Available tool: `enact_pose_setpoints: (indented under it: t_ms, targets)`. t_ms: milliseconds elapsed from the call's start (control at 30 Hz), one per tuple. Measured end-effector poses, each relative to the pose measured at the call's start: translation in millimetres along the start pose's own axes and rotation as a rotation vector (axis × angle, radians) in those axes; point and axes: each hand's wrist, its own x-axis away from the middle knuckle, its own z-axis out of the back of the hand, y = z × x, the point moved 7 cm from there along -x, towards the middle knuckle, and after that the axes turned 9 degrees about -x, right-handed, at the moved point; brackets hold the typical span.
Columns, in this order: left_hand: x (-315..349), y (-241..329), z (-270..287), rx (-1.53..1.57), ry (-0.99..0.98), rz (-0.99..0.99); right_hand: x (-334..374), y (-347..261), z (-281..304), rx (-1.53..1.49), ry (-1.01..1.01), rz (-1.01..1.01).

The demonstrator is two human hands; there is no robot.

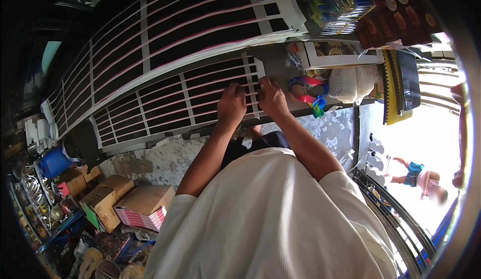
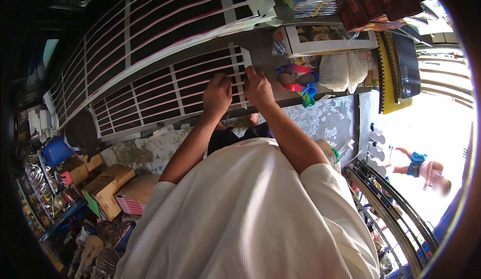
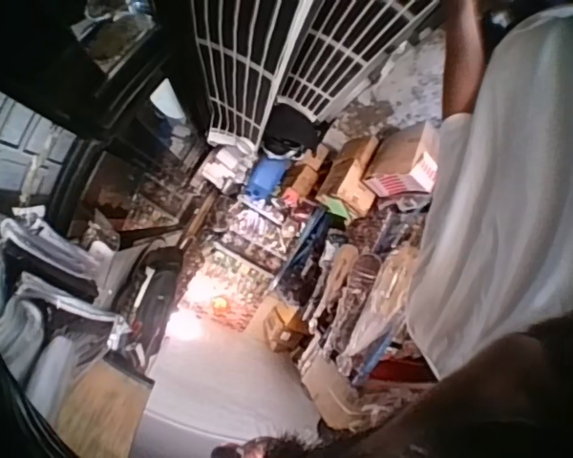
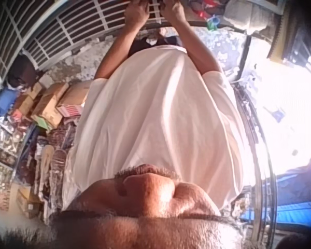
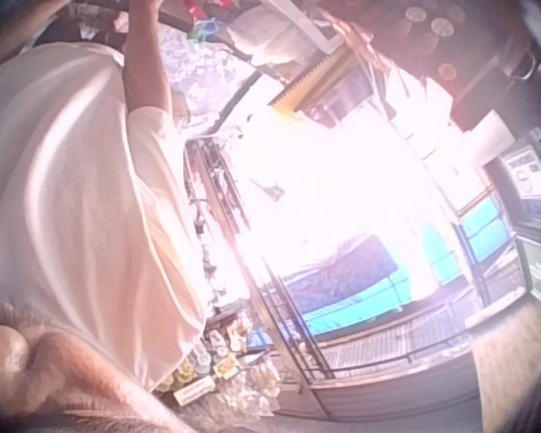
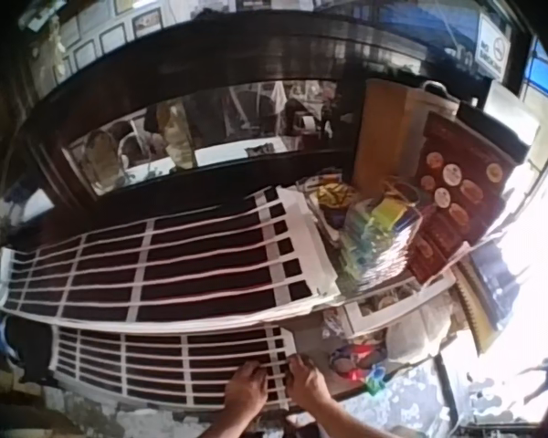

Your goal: The person assembles a white metal grille by hand, pressing pink strips into the slots of the frame. They work methodically across the grille, ensuring each strip is seated correctly.

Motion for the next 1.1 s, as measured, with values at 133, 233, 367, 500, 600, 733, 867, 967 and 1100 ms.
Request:
enact_pose_setpoints:
  t_ms: [133,233,367,500,600,733,867,967,1100]
  targets:
    - [-1.5,8.4,-8.4,-0.102,-0.068,-0.049,-0.1,-4.2,1.3,0.007,-0.001,0.016]
    - [-3.9,8.1,-9.6,-0.111,-0.104,-0.060,-1.0,-6.3,1.6,-0.002,0.007,0.027]
    - [-6.1,11.1,-9.5,-0.068,-0.147,-0.083,0.1,-3.9,2.6,-0.008,0.004,0.013]
    - [-16.4,15.8,-3.8,0.017,-0.116,-0.189,-0.7,-2.8,2.1,-0.012,-0.001,-0.007]
    - [-26.2,15.6,-8.8,-0.028,-0.204,-0.239,-0.7,-2.5,2.2,-0.001,-0.010,-0.027]
    - [-36.9,20.5,-13.2,-0.079,-0.249,-0.304,0.3,-2.1,2.5,-0.022,-0.015,-0.042]
    - [-44.8,19.0,-21.7,-0.102,-0.361,-0.338,-0.3,0.4,2.5,-0.065,-0.013,-0.053]
    - [-47.4,19.7,-20.7,-0.110,-0.347,-0.372,-0.7,3.0,1.4,-0.060,-0.028,-0.077]
    - [-50.0,21.0,-15.6,-0.093,-0.332,-0.413,0.3,2.4,1.9,-0.065,-0.021,-0.078]
